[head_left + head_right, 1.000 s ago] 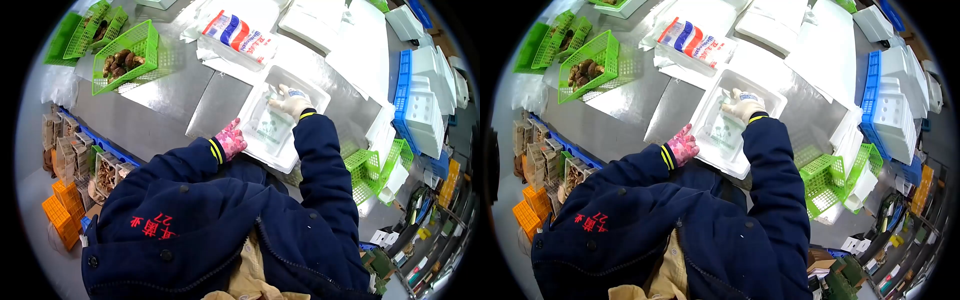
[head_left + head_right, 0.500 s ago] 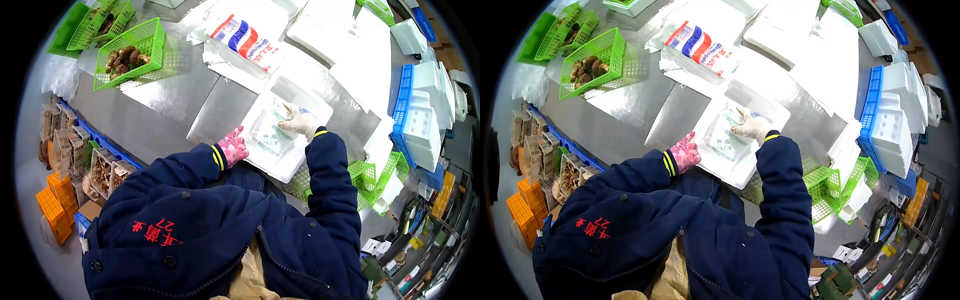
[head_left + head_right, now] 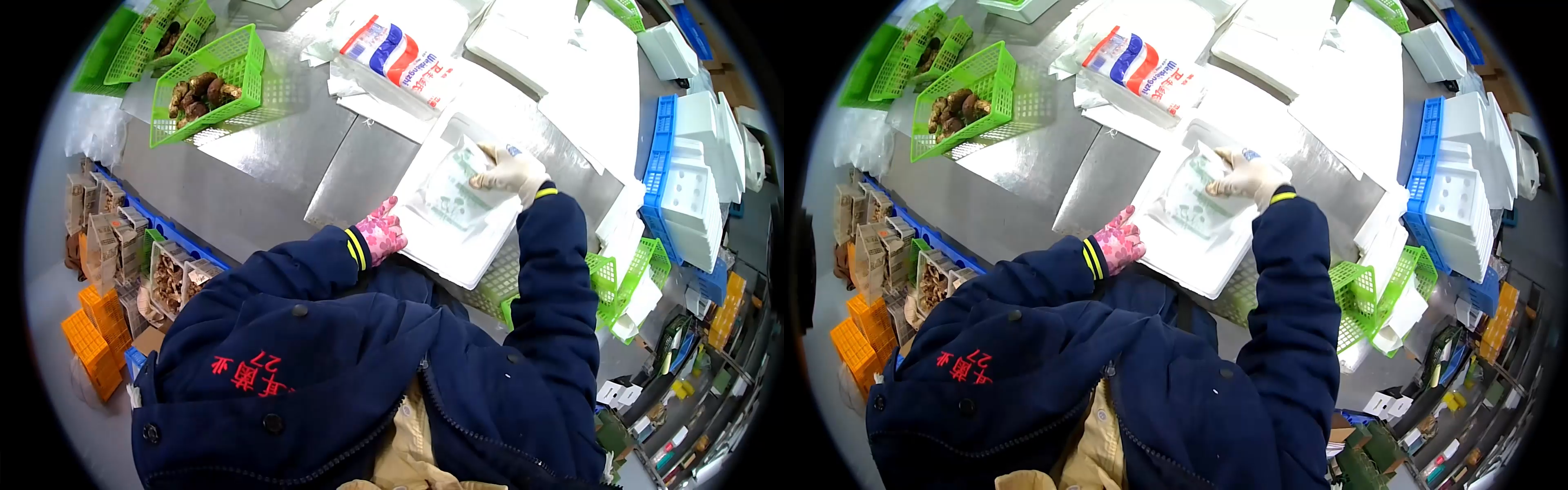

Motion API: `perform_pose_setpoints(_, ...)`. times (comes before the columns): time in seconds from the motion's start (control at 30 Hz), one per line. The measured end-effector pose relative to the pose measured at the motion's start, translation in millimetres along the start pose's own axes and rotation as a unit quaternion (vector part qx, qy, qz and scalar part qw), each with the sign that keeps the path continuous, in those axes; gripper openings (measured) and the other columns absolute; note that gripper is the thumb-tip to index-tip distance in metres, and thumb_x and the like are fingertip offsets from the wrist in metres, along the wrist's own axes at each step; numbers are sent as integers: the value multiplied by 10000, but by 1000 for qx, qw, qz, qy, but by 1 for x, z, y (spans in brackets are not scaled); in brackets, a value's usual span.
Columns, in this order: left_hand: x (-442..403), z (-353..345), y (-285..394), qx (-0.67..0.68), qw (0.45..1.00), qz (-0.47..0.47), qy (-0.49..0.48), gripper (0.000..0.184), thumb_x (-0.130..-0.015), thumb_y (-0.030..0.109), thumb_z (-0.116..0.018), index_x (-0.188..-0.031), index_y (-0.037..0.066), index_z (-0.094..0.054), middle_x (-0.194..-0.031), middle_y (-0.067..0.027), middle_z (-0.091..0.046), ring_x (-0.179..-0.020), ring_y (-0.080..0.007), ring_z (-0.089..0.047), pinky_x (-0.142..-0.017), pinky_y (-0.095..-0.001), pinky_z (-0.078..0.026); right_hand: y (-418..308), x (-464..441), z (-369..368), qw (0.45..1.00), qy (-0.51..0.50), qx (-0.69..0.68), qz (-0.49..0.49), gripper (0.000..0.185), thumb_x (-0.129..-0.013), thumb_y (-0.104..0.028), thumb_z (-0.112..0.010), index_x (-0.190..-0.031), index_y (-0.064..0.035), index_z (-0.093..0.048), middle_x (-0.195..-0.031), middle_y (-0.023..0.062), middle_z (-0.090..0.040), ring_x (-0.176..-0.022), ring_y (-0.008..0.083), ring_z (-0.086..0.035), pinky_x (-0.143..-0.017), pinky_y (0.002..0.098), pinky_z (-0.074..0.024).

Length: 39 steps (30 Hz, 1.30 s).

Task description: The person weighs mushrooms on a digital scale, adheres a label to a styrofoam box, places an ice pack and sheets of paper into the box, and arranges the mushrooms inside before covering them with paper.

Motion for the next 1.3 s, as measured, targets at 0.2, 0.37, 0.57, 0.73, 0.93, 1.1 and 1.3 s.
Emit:
perform_pose_setpoints(0.2,6,-3,-6,-1,1000,-2,6,242,-568,159,-612,-778,86,-518,-688,-52,-523,-885,-268,-542,-1054,-582,-161,-30,12,16,957,228,139,112,471,-790,-133,-618,-1237,-65,-484,-1152,152,-562,-1091,273,-517,-933,301,-393)
perform_pose_setpoints(0.37,6,-3,-16,4,1000,2,9,245,-567,159,-612,-781,85,-517,-687,-52,-521,-885,-268,-541,-1054,-582,-159,-8,12,-8,897,363,226,116,276,-801,-97,-536,-1068,-44,-581,-1033,146,-606,-956,286,-572,-848,353,-443)
perform_pose_setpoints(0.57,-20,3,-23,3,1000,10,2,250,-565,158,-612,-784,83,-517,-686,-53,-519,-884,-268,-541,-1055,-583,-158,-29,22,5,862,421,223,171,223,-772,-109,-529,-976,-59,-604,-943,154,-617,-855,325,-570,-787,391,-437)
perform_pose_setpoints(0.73,-46,29,3,-8,999,22,-25,260,-564,155,-611,-795,83,-515,-694,-56,-519,-887,-269,-539,-1056,-585,-152,-23,47,37,886,400,166,167,209,-774,-135,-536,-959,-63,-601,-909,155,-612,-877,322,-569,-764,395,-443)
perform_pose_setpoints(0.93,-63,53,36,-21,999,27,-39,275,-563,151,-610,-811,82,-513,-707,-60,-519,-891,-271,-537,-1057,-588,-144,-28,76,52,894,389,149,163,242,-780,-109,-526,-1000,-45,-605,-938,175,-613,-891,336,-573,-789,384,-452)
perform_pose_setpoints(1.1,-72,59,49,-24,998,32,-40,288,-563,148,-609,-825,82,-511,-718,-64,-519,-895,-272,-535,-1057,-591,-138,-14,84,56,898,374,200,120,244,-784,-179,-518,-1001,-110,-606,-926,146,-623,-880,320,-574,-791,401,-444)
perform_pose_setpoints(1.3,-78,62,60,-33,998,46,-26,297,-566,150,-613,-836,82,-511,-733,-65,-523,-901,-274,-534,-1057,-593,-135,-6,87,60,896,372,228,86,255,-792,-183,-510,-1020,-117,-603,-943,150,-621,-901,310,-576,-815,391,-442)
Point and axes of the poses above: each hand's wrist, its own x-axis away from the middle knuckle, its own z-axis out of the back of the hand, y = z × x, the point moved 8 cm from there along -x, towards the middle knuckle
